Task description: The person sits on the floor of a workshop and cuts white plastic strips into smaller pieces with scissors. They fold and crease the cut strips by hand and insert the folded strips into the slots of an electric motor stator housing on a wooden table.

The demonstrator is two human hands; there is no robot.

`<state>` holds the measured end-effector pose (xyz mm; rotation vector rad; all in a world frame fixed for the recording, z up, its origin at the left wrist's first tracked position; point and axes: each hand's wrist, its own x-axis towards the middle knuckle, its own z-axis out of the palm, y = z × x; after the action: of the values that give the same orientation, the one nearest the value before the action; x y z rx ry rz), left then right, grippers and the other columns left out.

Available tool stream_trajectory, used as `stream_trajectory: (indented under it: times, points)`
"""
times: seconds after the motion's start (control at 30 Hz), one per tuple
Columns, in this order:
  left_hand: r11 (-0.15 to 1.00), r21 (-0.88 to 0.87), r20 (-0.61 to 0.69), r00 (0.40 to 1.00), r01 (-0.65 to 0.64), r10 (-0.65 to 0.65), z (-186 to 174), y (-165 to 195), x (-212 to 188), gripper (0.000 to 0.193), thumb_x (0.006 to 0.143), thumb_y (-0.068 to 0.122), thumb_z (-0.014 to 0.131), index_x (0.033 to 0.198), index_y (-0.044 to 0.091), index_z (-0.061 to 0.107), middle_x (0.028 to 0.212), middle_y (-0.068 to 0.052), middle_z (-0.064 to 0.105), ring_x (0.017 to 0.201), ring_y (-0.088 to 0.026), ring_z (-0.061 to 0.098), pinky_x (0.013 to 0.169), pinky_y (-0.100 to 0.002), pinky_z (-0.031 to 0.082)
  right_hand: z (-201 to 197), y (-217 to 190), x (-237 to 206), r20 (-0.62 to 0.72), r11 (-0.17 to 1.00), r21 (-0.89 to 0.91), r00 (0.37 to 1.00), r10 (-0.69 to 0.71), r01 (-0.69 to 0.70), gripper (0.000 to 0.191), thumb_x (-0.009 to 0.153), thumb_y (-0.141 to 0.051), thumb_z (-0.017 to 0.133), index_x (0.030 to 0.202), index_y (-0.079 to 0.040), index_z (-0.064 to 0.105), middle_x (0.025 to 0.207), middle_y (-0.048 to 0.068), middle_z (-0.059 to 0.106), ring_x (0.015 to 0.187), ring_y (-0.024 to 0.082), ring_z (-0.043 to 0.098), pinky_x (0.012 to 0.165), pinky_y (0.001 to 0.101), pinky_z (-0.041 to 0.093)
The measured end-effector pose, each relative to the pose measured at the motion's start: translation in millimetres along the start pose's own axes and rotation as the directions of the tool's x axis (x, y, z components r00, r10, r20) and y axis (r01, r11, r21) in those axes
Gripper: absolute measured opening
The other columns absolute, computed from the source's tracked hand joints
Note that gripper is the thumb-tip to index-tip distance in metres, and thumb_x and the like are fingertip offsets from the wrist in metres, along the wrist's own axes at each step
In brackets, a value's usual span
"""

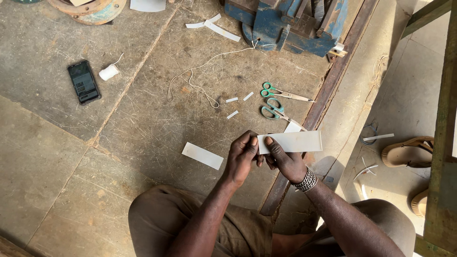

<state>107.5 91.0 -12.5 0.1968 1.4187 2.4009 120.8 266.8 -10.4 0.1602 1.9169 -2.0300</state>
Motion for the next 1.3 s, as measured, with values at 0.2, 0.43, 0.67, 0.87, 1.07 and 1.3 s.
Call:
stream_trajectory:
  times: [0.2,0.43,0.67,0.87,1.07,1.3]
  points:
    - [0.994,-0.107,0.057,0.998,0.016,-0.010,-2,2,-6,0.031,0.112,0.037,0.051,0.096,0.010,0.054,0.078,0.005,0.043,0.066,-0.003,0.037,0.058,-0.021,0.035,2,-5,-6,0.058,0.999,0.036,0.998,-0.026,0.024,0.037,0.106,-0.033,0.053,0.093,-0.001,0.065,0.059,0.004,0.056,0.047,0.012,0.052,0.042,0.0287,0.044]
    - [0.952,0.146,0.084,0.963,-0.267,0.257,-11,-3,-7,0.041,0.111,0.043,0.056,0.085,0.012,0.048,0.079,0.005,0.043,0.074,-0.007,0.041,0.068,-0.025,0.038,5,-6,-13,0.176,0.988,-0.083,0.978,-0.113,0.129,0.040,0.109,-0.035,0.051,0.093,-0.001,0.065,0.061,0.002,0.056,0.051,0.012,0.055,0.047,0.0281,0.047]
    - [0.979,0.206,0.009,1.000,-0.006,0.004,-10,7,2,0.040,0.106,0.043,0.052,0.079,0.013,0.047,0.068,0.006,0.037,0.057,-0.007,0.035,0.049,-0.026,0.031,9,-8,-7,0.084,0.999,0.004,0.995,-0.052,0.052,0.036,0.104,-0.033,0.050,0.091,-0.004,0.065,0.057,0.003,0.055,0.046,0.013,0.055,0.041,0.0295,0.047]
    - [0.993,0.008,0.135,0.984,0.120,-0.120,-10,22,0,0.036,0.108,0.043,0.051,0.088,0.013,0.050,0.075,0.007,0.039,0.065,-0.006,0.036,0.058,-0.026,0.034,5,-18,-8,0.087,0.998,0.052,0.995,-0.047,0.043,0.040,0.108,-0.033,0.053,0.085,-0.001,0.063,0.057,0.004,0.053,0.046,0.013,0.053,0.043,0.0289,0.044]
    - [0.983,0.180,0.075,0.997,-0.042,0.029,-15,7,1,0.036,0.106,0.036,0.056,0.079,0.015,0.045,0.068,0.009,0.031,0.059,-0.005,0.030,0.050,-0.025,0.027,3,-22,-7,0.209,0.997,-0.002,0.975,-0.077,0.079,0.039,0.107,-0.034,0.052,0.089,-0.002,0.064,0.059,0.003,0.054,0.050,0.014,0.055,0.046,0.0296,0.047]
    - [0.986,-0.058,0.073,0.985,0.158,-0.153,-8,11,0,0.032,0.104,0.033,0.056,0.078,0.014,0.048,0.061,0.005,0.041,0.050,-0.008,0.041,0.046,-0.029,0.037,-5,-11,-6,0.209,0.965,0.260,0.976,-0.068,0.011,0.028,0.102,-0.025,0.060,0.103,0.002,0.067,0.076,0.010,0.068,0.070,0.022,0.071,0.065,0.0355,0.058]
